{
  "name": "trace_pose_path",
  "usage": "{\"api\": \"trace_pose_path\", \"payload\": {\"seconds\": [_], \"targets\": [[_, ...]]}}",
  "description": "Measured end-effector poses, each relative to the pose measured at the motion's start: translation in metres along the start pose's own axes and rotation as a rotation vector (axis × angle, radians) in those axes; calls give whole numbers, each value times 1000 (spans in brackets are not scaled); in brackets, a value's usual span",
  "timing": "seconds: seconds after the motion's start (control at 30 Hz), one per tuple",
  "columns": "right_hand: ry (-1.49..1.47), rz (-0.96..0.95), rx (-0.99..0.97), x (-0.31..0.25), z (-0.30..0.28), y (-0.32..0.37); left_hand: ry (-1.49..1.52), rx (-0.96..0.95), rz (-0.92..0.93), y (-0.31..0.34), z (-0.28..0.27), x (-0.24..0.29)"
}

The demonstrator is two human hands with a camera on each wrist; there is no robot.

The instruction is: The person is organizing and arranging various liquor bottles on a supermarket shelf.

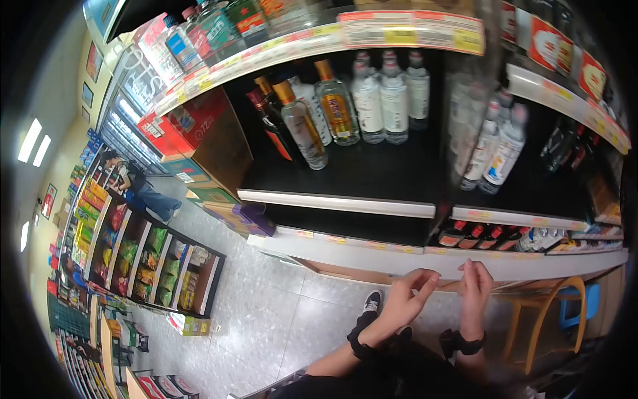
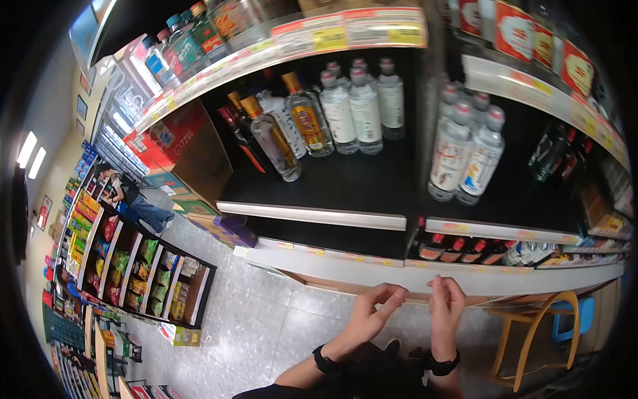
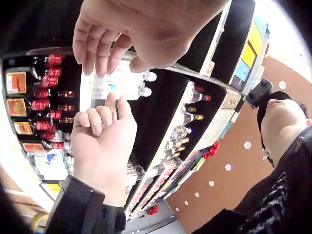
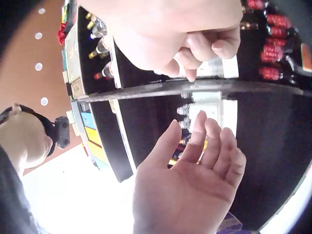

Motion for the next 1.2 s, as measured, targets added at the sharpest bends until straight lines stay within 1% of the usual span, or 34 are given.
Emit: {"api": "trace_pose_path", "payload": {"seconds": [0.07,0.1,0.17,0.27,0.3,0.37,0.43,0.47,0.53,0.6,0.67,0.8,0.87,0.9,0.97,1.0,1.03,1.1,1.13,1.17,1.2], "targets": [[-21,-28,-90,7,31,-17,14,63,35,-7,-29,-4],[-16,-27,-82,4,47,-24,18,54,34,-10,-43,-3],[-16,-50,-193,-7,85,-41,87,116,75,-19,-77,3],[-91,-174,-263,-24,124,-75,160,194,148,-29,-118,22],[-92,-185,-223,-32,135,-87,160,216,167,-33,-131,28],[-74,-331,-216,-56,157,-111,179,227,222,-40,-151,37],[-10,-387,-167,-77,175,-132,208,236,229,-47,-167,40],[-25,-395,-145,-83,185,-147,207,218,226,-54,-174,41],[-88,-431,-94,-94,197,-175,216,244,290,-62,-180,41],[-138,-456,-44,-97,208,-212,214,224,293,-66,-185,47],[82,-513,124,-90,212,-250,205,207,297,-70,-191,51],[121,-478,108,-75,220,-298,229,211,325,-70,-197,53],[188,-475,14,-72,222,-306,223,214,331,-71,-202,54],[182,-471,24,-71,222,-307,229,227,332,-71,-204,54],[396,-398,101,-70,219,-307,227,231,330,-69,-206,52],[429,-416,101,-66,215,-313,236,228,326,-71,-205,51],[426,-418,112,-62,212,-312,245,226,321,-72,-204,50],[290,-435,27,-60,212,-296,225,207,313,-73,-200,48],[214,-410,-38,-60,212,-286,206,200,301,-74,-196,48],[202,-393,-44,-65,214,-266,207,184,305,-74,-192,48],[251,-409,-50,-70,215,-247,194,180,299,-75,-189,48]]}}
Point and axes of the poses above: each hand's wrist, its own y-axis away from the middle knuckle, its own z-axis out of the palm, x = y × z, the point moved 2 cm from there along -y, towards the middle knuckle, and after that the axes turned 7 degrees about -x, right-handed, at the moved point
